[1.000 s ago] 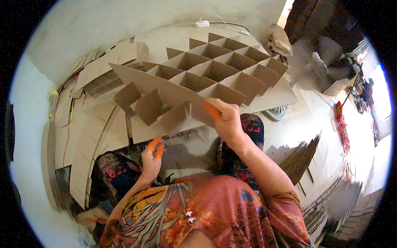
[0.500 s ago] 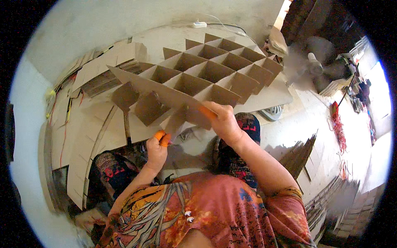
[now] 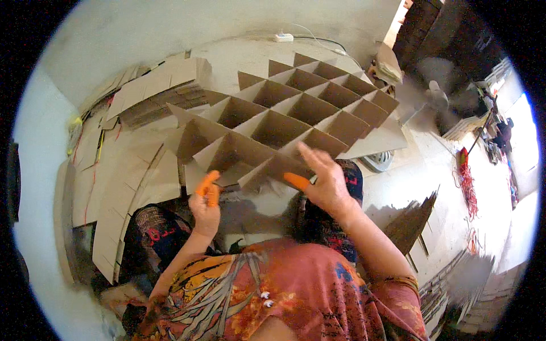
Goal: The person assembles pre-cut cardboard dividers by folding and interlocking them into a grid-like structure. They repeatedly pick up flat pieces, fold along scored lines, and insert them into the growing assembly, occasionally adjusting alignment.
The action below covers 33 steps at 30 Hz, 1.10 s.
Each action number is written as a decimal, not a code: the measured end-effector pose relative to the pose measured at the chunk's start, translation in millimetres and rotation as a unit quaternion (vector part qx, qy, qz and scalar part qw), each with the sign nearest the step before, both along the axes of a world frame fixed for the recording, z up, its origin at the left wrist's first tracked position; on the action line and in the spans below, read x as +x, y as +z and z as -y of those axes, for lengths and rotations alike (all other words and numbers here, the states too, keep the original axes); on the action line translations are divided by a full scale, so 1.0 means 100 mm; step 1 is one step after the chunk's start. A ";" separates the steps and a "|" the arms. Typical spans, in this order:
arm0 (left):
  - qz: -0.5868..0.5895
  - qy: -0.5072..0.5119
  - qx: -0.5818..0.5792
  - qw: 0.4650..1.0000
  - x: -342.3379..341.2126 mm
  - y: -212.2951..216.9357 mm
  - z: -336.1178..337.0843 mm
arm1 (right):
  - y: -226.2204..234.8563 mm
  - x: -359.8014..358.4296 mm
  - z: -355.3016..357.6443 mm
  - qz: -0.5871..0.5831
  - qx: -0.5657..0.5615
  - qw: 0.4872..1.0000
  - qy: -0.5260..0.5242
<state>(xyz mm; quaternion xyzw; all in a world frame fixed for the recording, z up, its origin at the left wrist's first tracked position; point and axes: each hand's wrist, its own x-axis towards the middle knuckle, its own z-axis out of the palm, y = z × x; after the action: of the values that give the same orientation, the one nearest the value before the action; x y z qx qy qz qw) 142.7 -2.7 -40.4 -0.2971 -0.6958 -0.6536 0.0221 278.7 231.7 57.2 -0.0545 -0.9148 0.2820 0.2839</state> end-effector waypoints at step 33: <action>0.121 -0.312 -0.173 0.926 0.46 0.17 -0.88 | -0.18 -0.42 -0.05 0.148 -0.240 0.953 -0.114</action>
<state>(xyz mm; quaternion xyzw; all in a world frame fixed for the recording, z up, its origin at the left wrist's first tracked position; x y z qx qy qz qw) 188.8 85.4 -23.8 -0.4174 -0.6674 -0.5279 -0.3189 236.9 236.8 38.8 -0.2660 -0.8394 0.4480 0.1545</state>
